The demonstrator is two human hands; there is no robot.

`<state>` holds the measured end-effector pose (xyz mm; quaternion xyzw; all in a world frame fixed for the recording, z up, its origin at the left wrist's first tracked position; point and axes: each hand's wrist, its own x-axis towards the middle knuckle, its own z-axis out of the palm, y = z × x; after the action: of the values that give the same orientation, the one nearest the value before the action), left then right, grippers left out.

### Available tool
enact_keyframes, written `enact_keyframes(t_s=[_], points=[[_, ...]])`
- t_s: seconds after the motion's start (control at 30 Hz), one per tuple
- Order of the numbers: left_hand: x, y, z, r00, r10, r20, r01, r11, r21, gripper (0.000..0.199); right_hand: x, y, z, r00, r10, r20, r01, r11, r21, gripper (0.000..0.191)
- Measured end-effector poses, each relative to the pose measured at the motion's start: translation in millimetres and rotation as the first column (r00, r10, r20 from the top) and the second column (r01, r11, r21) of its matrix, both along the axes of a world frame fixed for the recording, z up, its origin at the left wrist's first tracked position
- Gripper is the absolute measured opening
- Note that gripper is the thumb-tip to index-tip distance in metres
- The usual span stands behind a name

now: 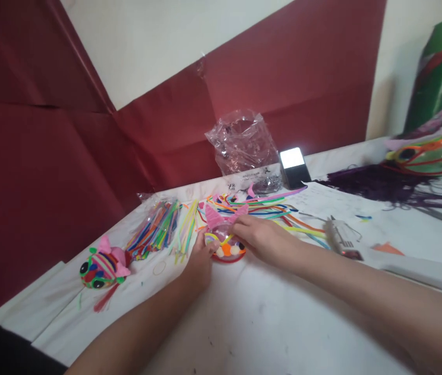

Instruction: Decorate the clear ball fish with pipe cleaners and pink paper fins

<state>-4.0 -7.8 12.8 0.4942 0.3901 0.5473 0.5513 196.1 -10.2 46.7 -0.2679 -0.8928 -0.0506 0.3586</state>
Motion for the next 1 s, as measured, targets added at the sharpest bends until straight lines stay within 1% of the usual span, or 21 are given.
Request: enact_keyframes(t_s=[0.13, 0.23, 0.33, 0.5, 0.63, 0.77, 0.9, 1.0], points=[[4, -7, 3.4, 0.999, -0.035, -0.034, 0.037, 0.998, 0.045, 0.068, -2, -4, -5.5, 0.999, -0.041, 0.012, 0.042, 0.999, -0.022, 0.025], [5, -11, 7.4, 0.997, -0.027, -0.077, 0.032, 0.997, 0.064, 0.072, -3, -5, -5.8, 0.997, -0.074, 0.030, 0.074, 0.997, -0.022, 0.023], [5, -11, 7.8, 0.994, -0.003, -0.108, 0.010, 0.997, 0.071, 0.074, -2, -6, -4.6, 0.997, -0.074, 0.026, 0.075, 0.997, -0.011, 0.024], [2, -7, 1.2, 0.991, 0.033, -0.126, -0.021, 0.995, 0.096, 0.078, -3, -6, -6.0, 0.998, -0.059, 0.018, 0.059, 0.998, 0.001, 0.029], [1, -5, -1.6, 0.978, 0.100, -0.184, -0.072, 0.986, 0.151, 0.083, -3, -4, -11.8, 0.998, -0.067, 0.010, 0.066, 0.998, 0.021, 0.027], [0, -4, -4.3, 0.963, 0.131, -0.234, -0.077, 0.971, 0.227, 0.084, -3, -3, -16.0, 0.998, -0.057, 0.026, 0.056, 0.998, 0.031, 0.026], [-1, -2, -10.5, 0.954, 0.147, -0.262, -0.078, 0.963, 0.257, 0.091, -4, -4, -15.9, 0.997, -0.058, 0.050, 0.055, 0.997, 0.047, 0.027], [-1, -2, -13.2, 0.947, 0.160, -0.277, -0.078, 0.955, 0.287, 0.091, -5, -7, -14.3, 0.997, -0.066, 0.047, 0.064, 0.997, 0.045, 0.028]])
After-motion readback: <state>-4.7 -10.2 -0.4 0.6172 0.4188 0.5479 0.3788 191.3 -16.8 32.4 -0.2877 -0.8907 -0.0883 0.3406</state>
